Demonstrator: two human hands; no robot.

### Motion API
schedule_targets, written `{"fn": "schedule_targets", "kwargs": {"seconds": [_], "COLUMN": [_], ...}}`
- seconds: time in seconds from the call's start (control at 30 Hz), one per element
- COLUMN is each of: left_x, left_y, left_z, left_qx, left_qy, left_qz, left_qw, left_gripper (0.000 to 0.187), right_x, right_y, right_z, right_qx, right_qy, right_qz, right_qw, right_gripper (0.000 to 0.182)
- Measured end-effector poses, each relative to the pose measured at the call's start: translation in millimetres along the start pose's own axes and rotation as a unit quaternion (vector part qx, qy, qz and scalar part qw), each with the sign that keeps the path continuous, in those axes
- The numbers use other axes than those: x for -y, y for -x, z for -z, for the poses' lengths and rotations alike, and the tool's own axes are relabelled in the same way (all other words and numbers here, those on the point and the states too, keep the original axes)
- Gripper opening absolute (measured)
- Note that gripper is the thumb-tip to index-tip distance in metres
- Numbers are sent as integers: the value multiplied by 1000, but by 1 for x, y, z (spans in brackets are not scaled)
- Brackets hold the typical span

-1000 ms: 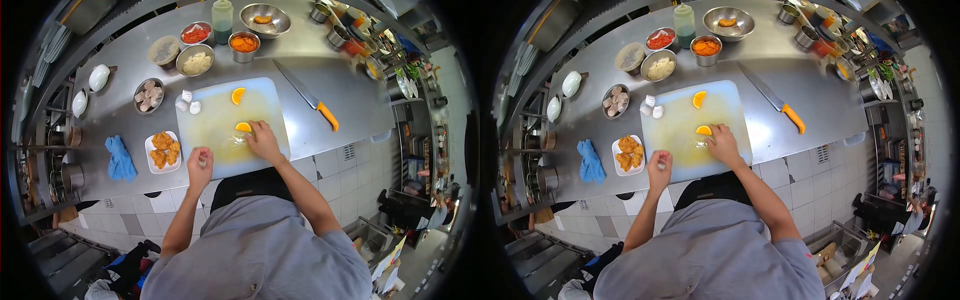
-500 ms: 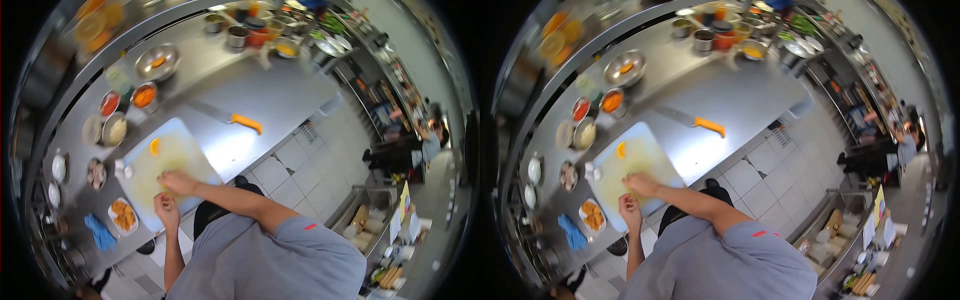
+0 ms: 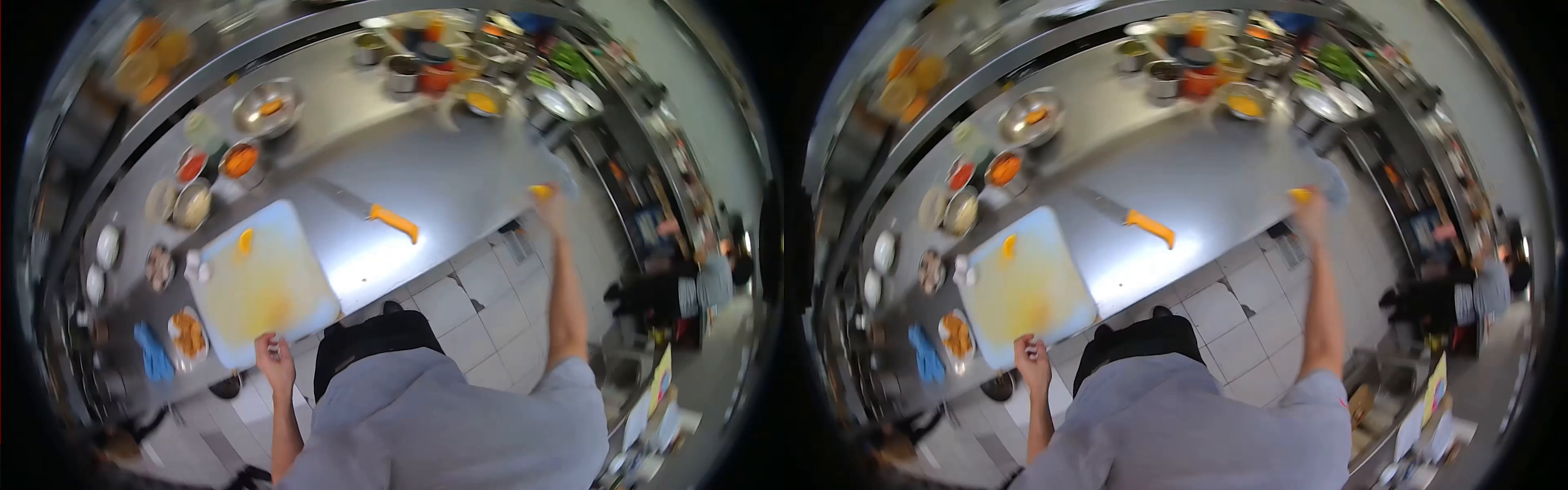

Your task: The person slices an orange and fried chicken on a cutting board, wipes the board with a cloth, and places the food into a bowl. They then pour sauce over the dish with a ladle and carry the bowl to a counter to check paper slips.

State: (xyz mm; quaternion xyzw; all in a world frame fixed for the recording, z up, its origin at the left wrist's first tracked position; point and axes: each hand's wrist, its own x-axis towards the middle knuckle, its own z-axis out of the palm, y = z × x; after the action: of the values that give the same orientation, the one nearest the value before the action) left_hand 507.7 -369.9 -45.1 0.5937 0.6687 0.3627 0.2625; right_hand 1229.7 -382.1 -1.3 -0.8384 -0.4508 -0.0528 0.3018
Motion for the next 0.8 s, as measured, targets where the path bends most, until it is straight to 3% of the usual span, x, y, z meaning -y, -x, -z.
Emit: {"fn": "schedule_targets", "kwargs": {"seconds": [0.03,0.07,0.13,0.17,0.2,0.27,0.33,0.37,0.4,0.47,0.53,0.7,0.8], "left_x": [-1,-1,-18,-25,-26,-19,-18,-20,-7,6,22,82,169], "left_y": [3,3,4,4,4,2,4,4,3,-5,-14,-59,-94], "left_z": [0,1,5,8,12,18,32,40,57,81,104,162,191], "left_qx": [-4,-12,-2,-3,0,-47,-73,-83,-112,-140,-168,-217,-257], "left_qy": [-8,-23,-58,-60,-56,-55,-57,-59,-62,-70,-76,-116,-121], "left_qz": [-44,-80,-83,-57,-36,-77,-55,-44,-35,-13,-8,18,35], "left_qw": [999,996,995,997,998,994,994,994,991,988,983,969,958], "left_gripper": [22,23,24,24,24,25,24,24,24,24,24,25,32], "right_x": [-20,-34,-60,-121,-134,-123,-72,-32,-44,16,72,203,253], "right_y": [-29,-60,-113,-146,-145,-132,-75,-43,-7,58,101,166,181], "right_z": [24,51,71,62,51,24,-20,-40,-110,-133,-144,-149,-152], "right_qx": [-47,-32,-8,11,-57,11,10,12,90,186,230,249,245], "right_qy": [40,144,113,173,132,73,-39,-46,-160,-171,-217,-207,-177], "right_qz": [38,46,-101,-105,-15,8,98,81,62,-2,-2,99,119], "right_qw": [997,988,988,979,989,997,994,996,981,968,949,941,946], "right_gripper": [43,45,60,65,65,46,28,25,27,27,26,28,33]}}
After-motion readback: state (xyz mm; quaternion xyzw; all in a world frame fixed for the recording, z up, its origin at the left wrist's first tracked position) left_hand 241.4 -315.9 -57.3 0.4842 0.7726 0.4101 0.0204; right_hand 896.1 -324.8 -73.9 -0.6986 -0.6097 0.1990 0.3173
